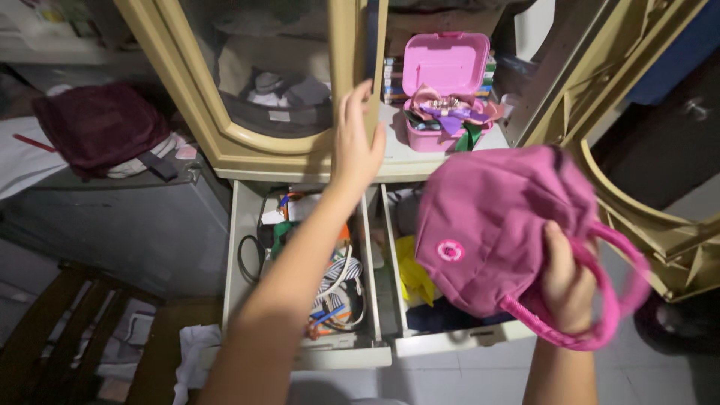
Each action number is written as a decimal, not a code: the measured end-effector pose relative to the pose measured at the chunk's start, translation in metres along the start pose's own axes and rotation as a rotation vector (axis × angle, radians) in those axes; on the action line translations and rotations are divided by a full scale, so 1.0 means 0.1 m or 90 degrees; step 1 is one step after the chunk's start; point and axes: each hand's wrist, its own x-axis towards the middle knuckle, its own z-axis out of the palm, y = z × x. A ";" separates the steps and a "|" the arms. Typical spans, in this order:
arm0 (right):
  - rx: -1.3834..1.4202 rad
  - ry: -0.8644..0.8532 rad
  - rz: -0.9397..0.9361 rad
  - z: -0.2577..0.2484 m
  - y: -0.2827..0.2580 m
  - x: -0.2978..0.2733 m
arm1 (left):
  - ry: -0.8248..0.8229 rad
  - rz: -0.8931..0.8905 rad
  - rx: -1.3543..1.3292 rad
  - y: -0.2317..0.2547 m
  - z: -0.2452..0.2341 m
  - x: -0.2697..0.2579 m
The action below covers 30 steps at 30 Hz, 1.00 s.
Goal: The person organizes items in a drawer and cabinet by sorting through cables, pouches, phone boxes, cloth items, and accessories by hand, and placing bags into the cabinet.
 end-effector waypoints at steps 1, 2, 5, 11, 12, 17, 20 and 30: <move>0.005 0.002 -0.004 0.02 0.06 0.05 | -0.016 0.001 0.012 0.00 0.03 0.17; -0.074 0.012 0.013 0.06 0.13 0.12 | -0.032 0.002 0.025 0.01 0.06 0.27; -0.280 0.007 -0.056 0.21 0.32 0.35 | -0.044 -0.077 0.058 0.00 0.19 0.43; -0.210 -0.042 0.147 0.41 0.52 0.71 | 0.119 -0.017 0.127 -0.17 0.18 0.50; -0.261 -0.065 0.200 0.43 0.55 0.77 | 0.115 -0.012 0.126 -0.18 0.21 0.52; -0.205 -0.033 0.081 0.64 0.51 0.94 | 0.065 -0.070 0.067 -0.23 0.22 0.56; -0.204 -0.038 0.102 0.81 0.43 1.03 | 0.045 -0.069 0.062 -0.12 0.07 0.46; -0.229 -0.075 0.090 1.29 0.54 1.15 | 0.158 -0.039 0.049 0.64 -1.23 -0.55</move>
